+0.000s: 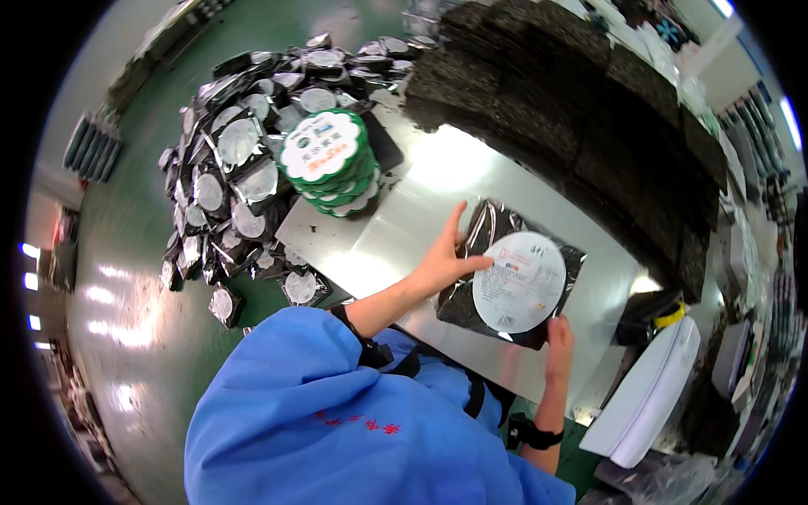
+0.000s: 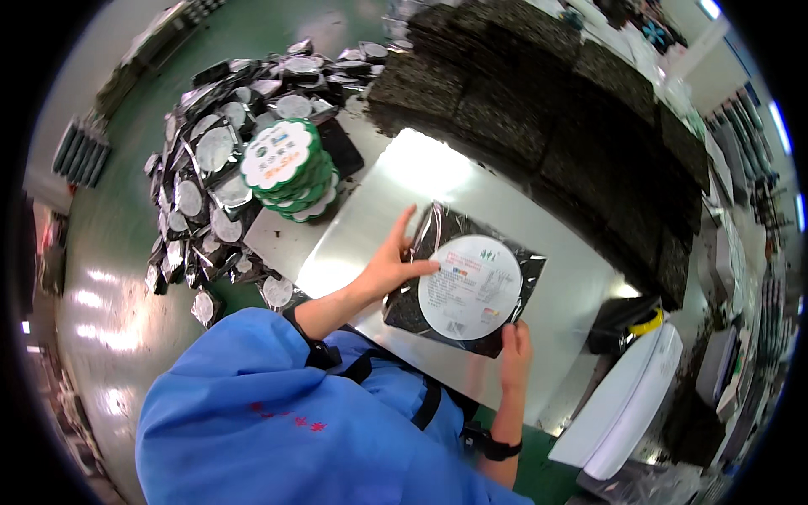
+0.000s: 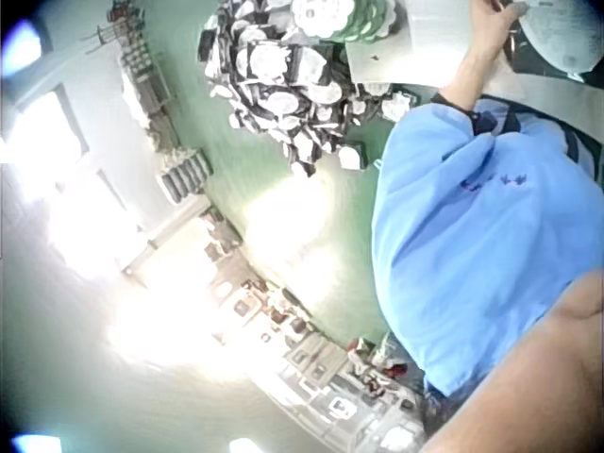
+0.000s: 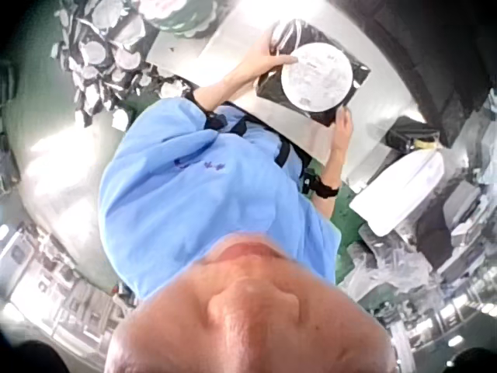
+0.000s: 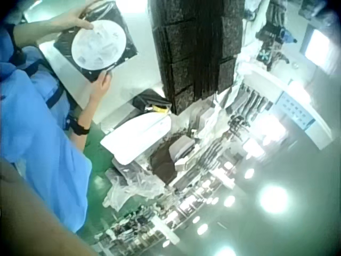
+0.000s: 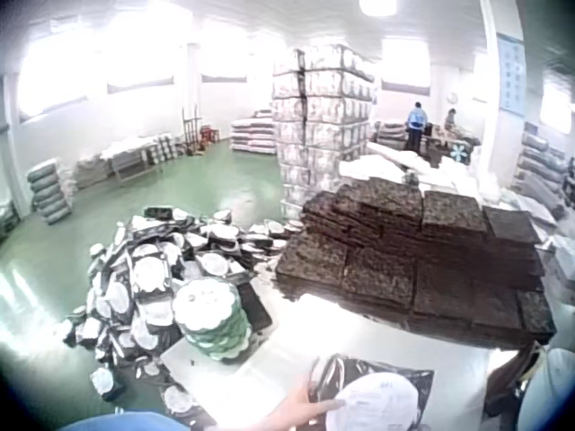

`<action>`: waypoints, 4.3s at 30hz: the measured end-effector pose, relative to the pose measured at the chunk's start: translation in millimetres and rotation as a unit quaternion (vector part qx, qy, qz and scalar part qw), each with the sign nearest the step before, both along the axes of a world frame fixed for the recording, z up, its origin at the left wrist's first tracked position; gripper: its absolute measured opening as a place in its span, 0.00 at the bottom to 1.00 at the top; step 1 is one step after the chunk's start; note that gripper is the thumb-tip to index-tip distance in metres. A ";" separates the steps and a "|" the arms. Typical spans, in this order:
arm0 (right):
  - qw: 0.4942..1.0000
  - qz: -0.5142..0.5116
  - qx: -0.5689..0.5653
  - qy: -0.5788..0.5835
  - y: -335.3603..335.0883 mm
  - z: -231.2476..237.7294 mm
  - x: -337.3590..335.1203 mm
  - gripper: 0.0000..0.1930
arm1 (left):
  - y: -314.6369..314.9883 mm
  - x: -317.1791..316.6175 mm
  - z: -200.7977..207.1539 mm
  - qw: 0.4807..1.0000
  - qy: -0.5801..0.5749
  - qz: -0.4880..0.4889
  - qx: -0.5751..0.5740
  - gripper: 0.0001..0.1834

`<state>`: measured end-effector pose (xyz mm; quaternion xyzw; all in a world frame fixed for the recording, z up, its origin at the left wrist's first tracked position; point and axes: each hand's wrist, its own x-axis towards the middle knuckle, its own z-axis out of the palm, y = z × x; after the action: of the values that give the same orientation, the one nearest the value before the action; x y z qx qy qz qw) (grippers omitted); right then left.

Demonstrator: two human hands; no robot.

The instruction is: The person repeatedly picks up rectangular seaweed sheets, places them into clear plastic bags, folds the bags closed, and applies round labels to the packages. The person also adjusts the head-mounted camera strap on their wrist during the process.

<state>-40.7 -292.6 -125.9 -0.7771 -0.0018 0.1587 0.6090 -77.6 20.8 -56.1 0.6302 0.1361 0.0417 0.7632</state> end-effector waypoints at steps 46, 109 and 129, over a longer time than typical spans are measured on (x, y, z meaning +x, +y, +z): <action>0.728 0.161 -0.606 -0.276 -54.0 62.2 103.7 0.08 | -229.4 22.0 43.4 0.830 0.033 -0.556 -0.041 0.12; 0.806 0.211 -0.491 -0.254 -18.6 83.5 79.5 0.08 | -219.6 25.4 32.0 0.924 -0.024 -0.379 0.034 0.16; 0.989 0.113 0.092 -0.026 117.3 112.2 -28.8 0.10 | -134.4 162.2 -44.6 0.810 -0.182 -0.099 0.549 0.16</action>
<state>-69.5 -175.3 -13.7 -0.7165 -0.1204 0.2057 0.6556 84.6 -113.6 -100.7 0.9353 -0.1140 0.1473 0.3007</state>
